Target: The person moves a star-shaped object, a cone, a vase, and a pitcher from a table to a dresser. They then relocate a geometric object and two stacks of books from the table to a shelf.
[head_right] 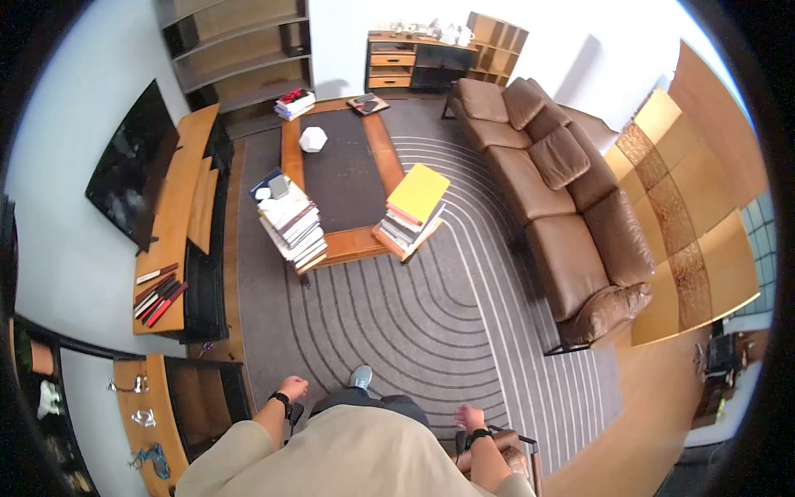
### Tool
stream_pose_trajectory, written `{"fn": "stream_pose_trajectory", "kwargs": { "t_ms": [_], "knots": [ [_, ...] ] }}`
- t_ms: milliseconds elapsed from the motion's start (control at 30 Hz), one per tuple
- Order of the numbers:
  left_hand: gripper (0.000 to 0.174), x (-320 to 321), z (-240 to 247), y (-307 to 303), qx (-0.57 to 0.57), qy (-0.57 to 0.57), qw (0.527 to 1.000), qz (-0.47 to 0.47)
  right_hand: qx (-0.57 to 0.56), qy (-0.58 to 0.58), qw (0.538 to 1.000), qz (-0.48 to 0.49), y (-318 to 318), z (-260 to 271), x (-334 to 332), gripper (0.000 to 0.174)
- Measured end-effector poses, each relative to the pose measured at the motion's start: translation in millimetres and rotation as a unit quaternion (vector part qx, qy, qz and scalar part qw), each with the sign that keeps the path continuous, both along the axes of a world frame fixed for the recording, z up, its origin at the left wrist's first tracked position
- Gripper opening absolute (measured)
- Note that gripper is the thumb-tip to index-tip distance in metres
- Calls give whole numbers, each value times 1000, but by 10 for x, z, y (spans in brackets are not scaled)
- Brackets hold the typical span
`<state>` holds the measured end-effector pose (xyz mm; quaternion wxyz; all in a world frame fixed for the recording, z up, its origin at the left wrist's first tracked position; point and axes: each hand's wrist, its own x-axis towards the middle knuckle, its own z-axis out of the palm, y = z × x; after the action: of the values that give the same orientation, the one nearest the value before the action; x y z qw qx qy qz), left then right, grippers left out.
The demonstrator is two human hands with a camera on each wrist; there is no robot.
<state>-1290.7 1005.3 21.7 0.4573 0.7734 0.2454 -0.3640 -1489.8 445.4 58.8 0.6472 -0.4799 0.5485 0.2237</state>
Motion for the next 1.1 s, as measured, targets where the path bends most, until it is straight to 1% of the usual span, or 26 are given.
{"fn": "stream_pose_trajectory", "kwargs": {
  "t_ms": [33,67,167,200,233,300,400,500,533,567,600,633,667,733,767,800,833,867,900,933,967,1033,1100],
  "knots": [
    [23,147,47,-116,-21,9,1000,-1,-42,-20,999,-5,-1,133,120,29],
    [21,307,63,-251,10,-19,999,-31,-42,-35,998,-31,-32,216,204,30],
    [21,695,188,-684,8,-15,999,-51,-66,-63,995,-51,-151,287,411,31],
    [23,797,205,-811,8,-20,997,-69,-48,-72,994,-63,-232,290,452,31],
    [23,871,138,-908,10,-18,997,-71,-46,-70,994,-65,-338,233,469,31],
    [23,994,25,-1090,19,-9,995,-98,-29,-31,996,-81,-560,89,515,34],
    [23,1161,297,-1457,57,21,992,-113,-2,-17,997,-72,-1073,-321,548,36],
    [24,1222,148,-1739,92,35,989,-107,7,-7,998,-60,-1544,-426,785,37],
    [25,1219,45,-1810,104,13,986,-129,13,-11,998,-61,-1739,-435,880,37],
    [25,1275,169,-1967,123,46,979,-153,9,-6,999,-43,-1924,-458,985,37],
    [26,1281,285,-2164,103,50,988,-107,7,-2,1000,-26,-2070,-480,1063,36],
    [28,1265,332,-2312,84,55,993,-61,11,1,998,-62,-2230,-413,1179,29],
    [28,1328,446,-2505,95,52,992,-64,5,-9,998,-54,-2392,-367,1280,27],
    [26,1438,606,-2955,76,109,989,-68,3,-23,999,-43,-2745,-237,1498,26],
    [26,1518,632,-3161,82,106,989,-66,-20,-25,999,-32,-2915,-209,1599,23],
    [29,1600,655,-3351,90,54,987,-119,-45,-27,998,-20,-3067,-178,1702,21],
    [32,1673,690,-3506,97,3,981,-171,-41,-29,999,-17,-3245,-257,1766,21],
    [32,1764,747,-3649,99,4,981,-167,-27,-25,999,-11,-3434,-375,1809,19],
    [32,1860,793,-3798,97,-23,982,-160,-15,-21,1000,-5,-3609,-485,1836,18],
    [32,1914,822,-3942,92,-49,983,-152,-46,2,999,-20,-3683,-426,1933,13],
    [32,1947,719,-4010,91,-48,984,-148,-48,3,999,-16,-3743,-425,2013,13],
    [32,2117,575,-4141,98,-84,981,-148,-23,-1,999,-36,-3875,-434,2183,17],
    [33,2215,489,-4271,109,-62,982,-140,-29,10,999,-21,-3987,-490,2381,17]
  ]
}}
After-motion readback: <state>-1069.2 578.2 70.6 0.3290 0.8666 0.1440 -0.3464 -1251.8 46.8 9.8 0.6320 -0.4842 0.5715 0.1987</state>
